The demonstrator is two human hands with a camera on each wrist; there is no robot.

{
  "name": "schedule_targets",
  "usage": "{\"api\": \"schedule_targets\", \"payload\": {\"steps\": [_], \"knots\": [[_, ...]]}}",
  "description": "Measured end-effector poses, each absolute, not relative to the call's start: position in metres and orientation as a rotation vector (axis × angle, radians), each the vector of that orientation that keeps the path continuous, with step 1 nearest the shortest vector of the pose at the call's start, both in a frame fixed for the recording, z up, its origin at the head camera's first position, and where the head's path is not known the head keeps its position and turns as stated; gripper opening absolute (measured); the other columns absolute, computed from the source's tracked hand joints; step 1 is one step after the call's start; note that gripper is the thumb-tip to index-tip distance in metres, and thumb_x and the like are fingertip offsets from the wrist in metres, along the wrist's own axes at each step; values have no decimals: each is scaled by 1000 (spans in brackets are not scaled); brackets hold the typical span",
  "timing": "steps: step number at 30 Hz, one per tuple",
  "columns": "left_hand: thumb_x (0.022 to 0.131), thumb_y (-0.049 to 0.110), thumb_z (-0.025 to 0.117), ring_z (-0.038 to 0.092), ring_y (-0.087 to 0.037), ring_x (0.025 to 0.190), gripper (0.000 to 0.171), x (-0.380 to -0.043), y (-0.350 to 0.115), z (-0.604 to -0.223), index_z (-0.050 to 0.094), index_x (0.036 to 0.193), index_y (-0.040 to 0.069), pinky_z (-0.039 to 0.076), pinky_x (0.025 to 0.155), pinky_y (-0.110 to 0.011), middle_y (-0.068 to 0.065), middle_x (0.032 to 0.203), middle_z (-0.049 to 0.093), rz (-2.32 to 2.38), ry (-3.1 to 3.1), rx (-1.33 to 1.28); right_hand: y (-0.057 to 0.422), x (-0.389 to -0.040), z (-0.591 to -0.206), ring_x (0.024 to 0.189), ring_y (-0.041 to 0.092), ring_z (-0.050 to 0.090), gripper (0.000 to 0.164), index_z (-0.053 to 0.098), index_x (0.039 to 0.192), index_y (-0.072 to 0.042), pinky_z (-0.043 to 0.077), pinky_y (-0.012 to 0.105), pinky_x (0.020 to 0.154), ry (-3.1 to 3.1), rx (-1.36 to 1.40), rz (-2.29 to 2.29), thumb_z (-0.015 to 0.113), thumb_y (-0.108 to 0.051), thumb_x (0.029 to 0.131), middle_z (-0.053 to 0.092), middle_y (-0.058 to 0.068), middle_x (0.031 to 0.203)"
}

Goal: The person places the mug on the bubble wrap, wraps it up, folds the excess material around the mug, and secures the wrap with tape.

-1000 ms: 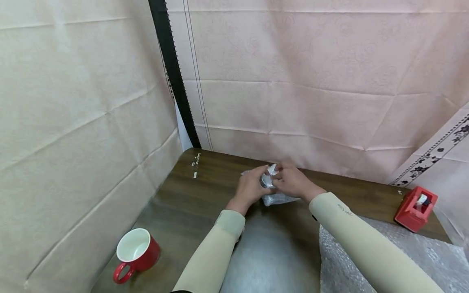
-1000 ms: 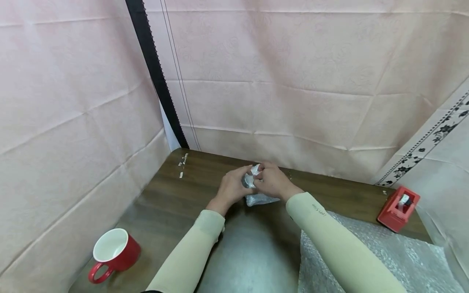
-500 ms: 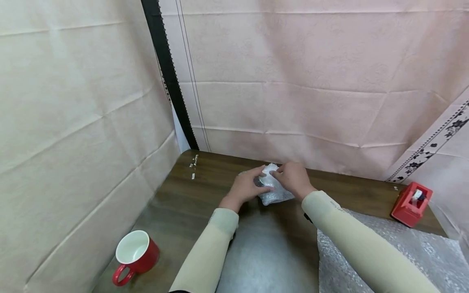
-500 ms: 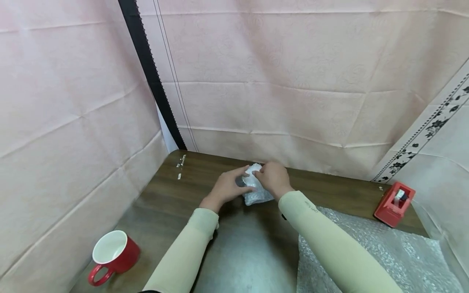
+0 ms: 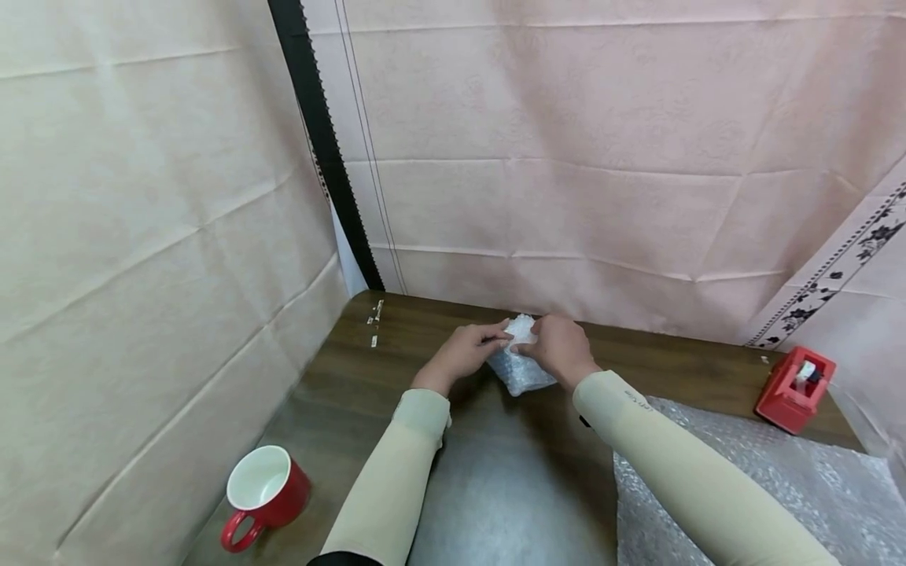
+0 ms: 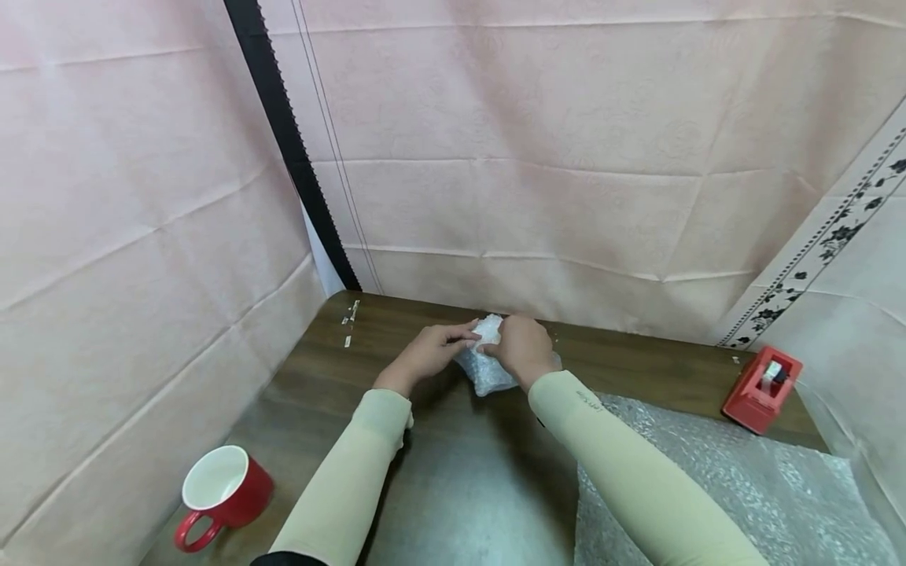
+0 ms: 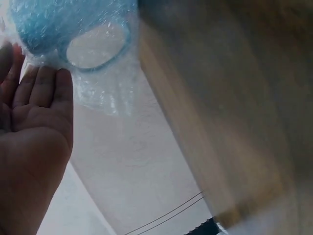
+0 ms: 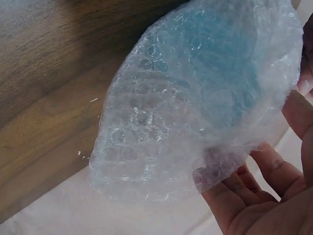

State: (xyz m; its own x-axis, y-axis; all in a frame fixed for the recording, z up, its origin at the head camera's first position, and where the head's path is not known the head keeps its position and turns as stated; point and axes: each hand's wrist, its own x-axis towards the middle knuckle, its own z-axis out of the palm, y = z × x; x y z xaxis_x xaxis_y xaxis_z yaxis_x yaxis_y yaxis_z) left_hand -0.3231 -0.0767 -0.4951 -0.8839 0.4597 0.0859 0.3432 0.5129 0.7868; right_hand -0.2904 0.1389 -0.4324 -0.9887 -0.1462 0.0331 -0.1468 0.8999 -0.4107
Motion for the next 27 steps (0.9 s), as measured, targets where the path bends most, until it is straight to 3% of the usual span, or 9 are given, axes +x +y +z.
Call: {"api": "schedule_targets", "payload": {"steps": [5,8,14,18,23,25,27], "knots": [[113,20,72,57,-20,159,34,-323,-78,-488,79,146,22,60,112,-34,10,175,54,1192,2674,719,141,-291,-432,129,43,75,54,78,135,6,61,58,112,-3088,343,638,86,-37,103,79,23,141],[109,15,77,63,-22,154,35,-321,-79,-481,80,144,19,63,108,-35,3,171,60,1125,2719,764,143,-295,-430,133,43,72,55,75,138,7,60,57,115,-3098,436,591,86,-36,103,76,23,144],[102,16,86,70,-27,143,34,-321,-76,-470,85,136,16,61,117,-42,-7,156,74,954,2816,886,152,-306,-427,142,45,66,52,75,139,5,57,58,119,-3087,630,498,89,-29,102,71,24,151],[100,21,89,64,-29,146,32,-322,-76,-469,87,131,17,57,121,-45,-8,164,62,903,2821,902,158,-312,-430,143,45,66,51,76,139,2,57,58,120,-3066,783,453,90,-26,100,71,23,151],[98,21,91,46,-30,167,28,-324,-77,-478,89,125,18,49,132,-47,-2,185,41,980,2773,875,161,-320,-436,148,46,63,49,75,140,2,54,60,123,-3034,955,436,90,-21,99,68,25,155],[100,23,90,42,-30,171,25,-324,-79,-482,89,124,17,46,135,-49,-1,185,42,1006,2742,880,160,-321,-437,150,46,61,49,75,141,1,53,60,125,-3034,982,442,90,-19,99,67,24,158],[102,24,88,46,-31,169,22,-323,-82,-485,89,123,17,47,134,-49,-3,182,48,1029,2725,881,158,-320,-437,152,46,60,50,75,143,1,52,60,125,-3023,1007,438,89,-18,99,66,24,159]]}}
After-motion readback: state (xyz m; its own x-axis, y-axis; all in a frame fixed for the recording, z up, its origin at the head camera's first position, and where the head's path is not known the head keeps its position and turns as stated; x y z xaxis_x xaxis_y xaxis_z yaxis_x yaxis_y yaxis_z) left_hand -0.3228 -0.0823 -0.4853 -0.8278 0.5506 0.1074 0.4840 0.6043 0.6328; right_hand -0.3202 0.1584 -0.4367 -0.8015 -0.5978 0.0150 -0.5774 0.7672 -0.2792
